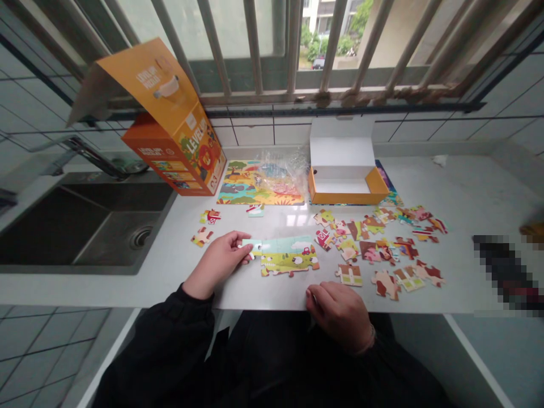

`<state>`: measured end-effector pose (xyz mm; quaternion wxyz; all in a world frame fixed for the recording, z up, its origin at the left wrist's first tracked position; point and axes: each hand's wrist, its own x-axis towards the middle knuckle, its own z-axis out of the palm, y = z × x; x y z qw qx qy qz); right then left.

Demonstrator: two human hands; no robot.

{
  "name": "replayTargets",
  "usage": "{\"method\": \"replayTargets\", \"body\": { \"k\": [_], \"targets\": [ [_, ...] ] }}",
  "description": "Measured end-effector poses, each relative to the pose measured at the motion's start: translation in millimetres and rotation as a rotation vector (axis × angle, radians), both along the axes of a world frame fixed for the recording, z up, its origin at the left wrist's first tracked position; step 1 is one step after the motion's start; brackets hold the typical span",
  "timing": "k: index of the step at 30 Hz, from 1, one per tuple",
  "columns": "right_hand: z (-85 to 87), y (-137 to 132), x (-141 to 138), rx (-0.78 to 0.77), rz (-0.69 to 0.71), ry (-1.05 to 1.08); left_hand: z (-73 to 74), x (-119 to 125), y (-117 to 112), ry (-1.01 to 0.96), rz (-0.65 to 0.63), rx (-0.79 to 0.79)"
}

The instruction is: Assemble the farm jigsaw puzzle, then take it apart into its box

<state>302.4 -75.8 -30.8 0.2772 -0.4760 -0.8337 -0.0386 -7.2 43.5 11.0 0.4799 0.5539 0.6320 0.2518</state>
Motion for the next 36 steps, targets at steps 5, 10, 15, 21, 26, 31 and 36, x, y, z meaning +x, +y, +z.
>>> {"method": "replayTargets", "body": {
  "k": [5,10,15,21,26,31,36],
  "targets": [
    [0.1,0.0,-0.1,0.005,0.003,-0.002,-1.7,-4.1,-0.3,0.181,-0.038,0.119],
    [-1.7,-0.9,0.8,-0.006,-0.002,-0.004,7.7,-2.5,-2.3,0.449,-0.111,0.257],
    [-1.2,-0.5,1.2,-0.004,-0.001,-0.006,10.4,-3.2,-2.7,0.519,-0.14,0.328],
    [1.7,-0.1,0.5,0.002,0.004,-0.005,9.0,-5.6,-1.9,0.54,-0.161,0.338],
    [1.5,0.2,0.4,-0.001,0.004,-0.002,10.8,-1.1,-2.8,0.553,-0.16,0.362],
    [1.0,-0.2,0.4,-0.006,0.005,0.007,9.0,1.4,-5.4,0.531,-0.175,0.384],
    [0.1,0.1,1.0,-0.001,0.003,-0.003,8.5,4.3,-8.9,0.52,-0.175,0.37]
  ]
}}
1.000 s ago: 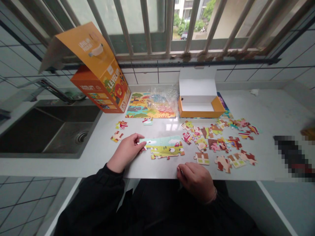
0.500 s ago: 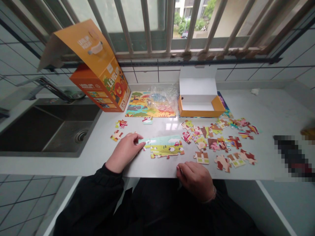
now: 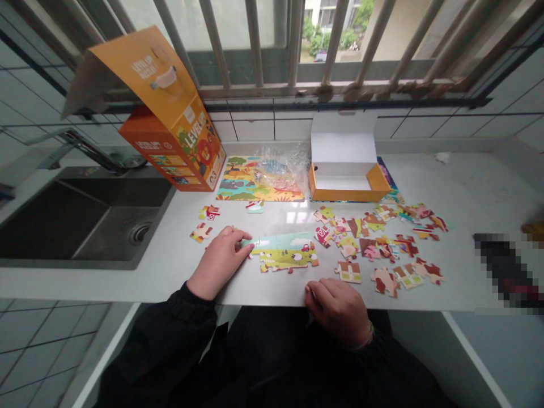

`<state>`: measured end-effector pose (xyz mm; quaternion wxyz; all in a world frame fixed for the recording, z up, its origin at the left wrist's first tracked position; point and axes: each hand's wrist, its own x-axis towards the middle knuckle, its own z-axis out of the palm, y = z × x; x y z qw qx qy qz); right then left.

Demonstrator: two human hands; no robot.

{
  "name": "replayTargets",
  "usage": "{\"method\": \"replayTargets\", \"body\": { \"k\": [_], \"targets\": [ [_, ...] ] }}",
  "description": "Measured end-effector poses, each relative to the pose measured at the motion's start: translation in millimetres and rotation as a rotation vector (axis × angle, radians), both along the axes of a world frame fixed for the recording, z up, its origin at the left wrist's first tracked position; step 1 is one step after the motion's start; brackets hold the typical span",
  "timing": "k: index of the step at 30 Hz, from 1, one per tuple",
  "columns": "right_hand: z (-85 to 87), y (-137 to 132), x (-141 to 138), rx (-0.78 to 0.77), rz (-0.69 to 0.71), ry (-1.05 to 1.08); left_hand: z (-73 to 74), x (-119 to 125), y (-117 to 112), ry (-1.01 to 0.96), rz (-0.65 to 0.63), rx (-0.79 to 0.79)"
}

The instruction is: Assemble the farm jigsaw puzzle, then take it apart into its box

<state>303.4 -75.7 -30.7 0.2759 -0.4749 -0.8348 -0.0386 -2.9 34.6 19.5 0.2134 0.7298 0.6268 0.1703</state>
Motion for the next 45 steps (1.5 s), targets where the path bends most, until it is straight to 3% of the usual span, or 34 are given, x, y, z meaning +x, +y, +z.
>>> {"method": "replayTargets", "body": {
  "k": [10,16,24,28,32,38,41,45],
  "targets": [
    [2.0,-0.1,-0.2,0.001,0.003,0.002,-7.3,3.5,-14.0,0.147,-0.306,0.252],
    [5.7,-0.1,-1.7,-0.021,0.037,0.104,-9.6,0.4,-25.7,0.24,-0.354,0.242],
    [9.5,6.0,-31.9,-0.067,0.057,0.078,-11.3,12.6,-37.8,0.353,-0.345,0.269],
    [6.9,9.1,-34.8,-0.134,0.056,0.061,-7.7,12.6,-21.7,0.33,-0.277,0.284],
    [5.5,9.5,-32.8,-0.136,0.058,0.073,0.8,15.8,20.5,0.311,-0.195,0.302],
    [5.2,7.9,-32.3,-0.139,0.055,0.079,10.6,27.2,79.0,0.386,-0.235,0.25],
    [5.8,7.5,-32.1,-0.142,0.053,0.075,6.9,23.5,82.7,0.398,-0.276,0.223],
    [6.2,8.3,-32.0,-0.136,0.051,0.076,4.0,7.7,64.3,0.384,-0.268,0.237]
  ]
}}
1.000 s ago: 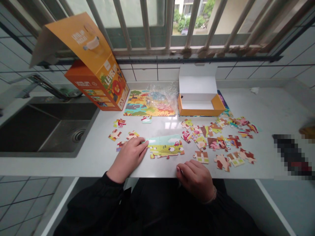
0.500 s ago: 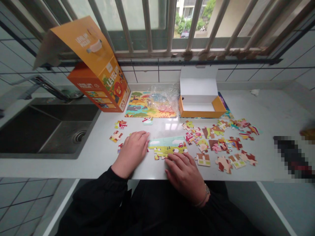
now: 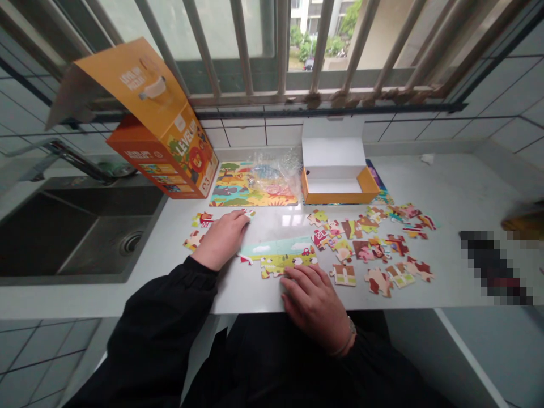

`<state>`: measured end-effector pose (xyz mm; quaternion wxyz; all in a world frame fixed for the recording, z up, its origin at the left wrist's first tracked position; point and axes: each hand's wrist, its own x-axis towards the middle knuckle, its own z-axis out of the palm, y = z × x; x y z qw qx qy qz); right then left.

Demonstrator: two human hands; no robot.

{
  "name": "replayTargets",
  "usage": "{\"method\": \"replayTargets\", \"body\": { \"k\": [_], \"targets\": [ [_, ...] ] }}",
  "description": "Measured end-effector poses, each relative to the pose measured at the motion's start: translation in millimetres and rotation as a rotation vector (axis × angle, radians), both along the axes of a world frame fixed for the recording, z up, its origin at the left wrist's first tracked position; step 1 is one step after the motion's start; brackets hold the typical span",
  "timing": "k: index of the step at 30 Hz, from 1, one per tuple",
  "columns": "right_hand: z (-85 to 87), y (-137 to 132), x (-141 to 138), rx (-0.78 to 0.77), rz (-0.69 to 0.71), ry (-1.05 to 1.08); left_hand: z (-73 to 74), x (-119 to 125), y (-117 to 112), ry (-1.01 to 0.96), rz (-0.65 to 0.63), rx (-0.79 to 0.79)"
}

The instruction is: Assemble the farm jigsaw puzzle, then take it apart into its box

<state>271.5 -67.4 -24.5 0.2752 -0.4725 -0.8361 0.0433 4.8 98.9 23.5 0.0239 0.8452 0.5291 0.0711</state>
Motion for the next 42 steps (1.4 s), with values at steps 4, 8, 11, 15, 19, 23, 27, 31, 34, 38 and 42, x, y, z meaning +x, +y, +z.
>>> {"method": "replayTargets", "body": {
  "k": [4,8,11,15,19,23,27,31,34,38,42],
  "targets": [
    [-1.1,0.8,0.1,0.0,-0.001,0.001,4.7,-14.3,-35.0,0.027,0.243,0.122],
    [-1.0,0.3,0.2,-0.004,0.005,0.001,2.6,-25.9,-64.9,0.05,0.2,0.013],
    [-0.1,0.0,-0.1,-0.007,0.006,-0.001,1.1,-36.6,-72.9,0.07,0.242,-0.004],
    [-0.1,0.2,-0.5,-0.003,0.005,0.0,10.3,-44.9,-68.2,0.181,0.35,-0.003],
    [-1.2,-0.2,-0.1,0.0,0.001,0.0,19.8,-29.8,-52.5,0.159,0.361,0.063],
    [-0.6,-0.8,0.3,-0.002,0.001,-0.006,17.9,5.2,-26.6,0.027,0.361,0.084],
    [1.5,-0.8,0.4,-0.005,0.0,-0.01,10.2,30.6,3.6,0.059,0.397,0.028],
    [2.3,0.0,0.6,-0.008,0.001,-0.008,2.3,24.7,27.6,0.029,0.365,-0.009],
    [2.0,0.9,0.5,-0.001,-0.002,-0.009,-1.5,8.1,37.5,-0.107,0.301,-0.058],
    [1.0,1.1,0.9,-0.003,-0.001,-0.004,1.8,-11.8,34.5,-0.424,0.191,-0.145],
    [1.8,0.7,1.4,-0.006,0.01,0.001,21.5,-30.2,14.2,-0.788,0.127,-0.264]
  ]
}}
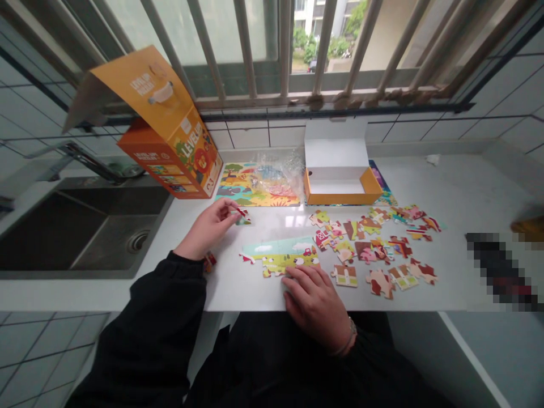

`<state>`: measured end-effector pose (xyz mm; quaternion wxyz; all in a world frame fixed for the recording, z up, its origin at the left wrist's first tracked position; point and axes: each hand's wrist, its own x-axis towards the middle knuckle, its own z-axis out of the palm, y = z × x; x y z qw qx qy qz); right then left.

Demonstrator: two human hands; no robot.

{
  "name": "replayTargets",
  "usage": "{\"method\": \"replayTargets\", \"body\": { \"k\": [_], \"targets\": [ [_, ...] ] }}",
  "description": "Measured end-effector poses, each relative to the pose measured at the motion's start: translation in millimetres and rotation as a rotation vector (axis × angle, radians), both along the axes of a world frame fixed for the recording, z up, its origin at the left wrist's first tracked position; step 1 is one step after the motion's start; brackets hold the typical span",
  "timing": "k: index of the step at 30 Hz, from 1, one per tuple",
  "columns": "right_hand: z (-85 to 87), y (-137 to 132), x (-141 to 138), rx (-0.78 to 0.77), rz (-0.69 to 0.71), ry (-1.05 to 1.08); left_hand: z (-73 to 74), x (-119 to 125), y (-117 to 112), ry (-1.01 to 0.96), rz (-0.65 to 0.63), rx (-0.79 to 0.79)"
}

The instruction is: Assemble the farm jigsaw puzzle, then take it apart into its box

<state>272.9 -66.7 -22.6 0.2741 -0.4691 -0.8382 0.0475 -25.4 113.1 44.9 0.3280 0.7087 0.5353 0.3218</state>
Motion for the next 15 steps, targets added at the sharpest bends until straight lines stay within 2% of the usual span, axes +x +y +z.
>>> {"method": "replayTargets", "body": {
  "k": [2,4,6,10,15],
  "targets": [
    [0.6,-0.1,0.0,0.005,0.0,0.002,13.8,-9.8,-13.3,-0.026,-0.013,-0.07],
    [0.6,-0.3,0.0,0.012,0.0,0.004,25.2,-17.7,-25.7,0.063,-0.079,-0.176],
    [0.0,-0.7,0.0,0.008,0.0,0.004,30.4,-22.1,-35.4,0.176,-0.137,-0.251],
    [-1.2,-1.4,-0.1,-0.001,0.002,0.004,19.7,-23.9,-43.1,0.284,-0.23,-0.337],
    [-0.3,-1.9,0.3,0.0,0.008,0.001,-3.1,-24.2,-37.5,0.345,-0.265,-0.292]
  ]
}}
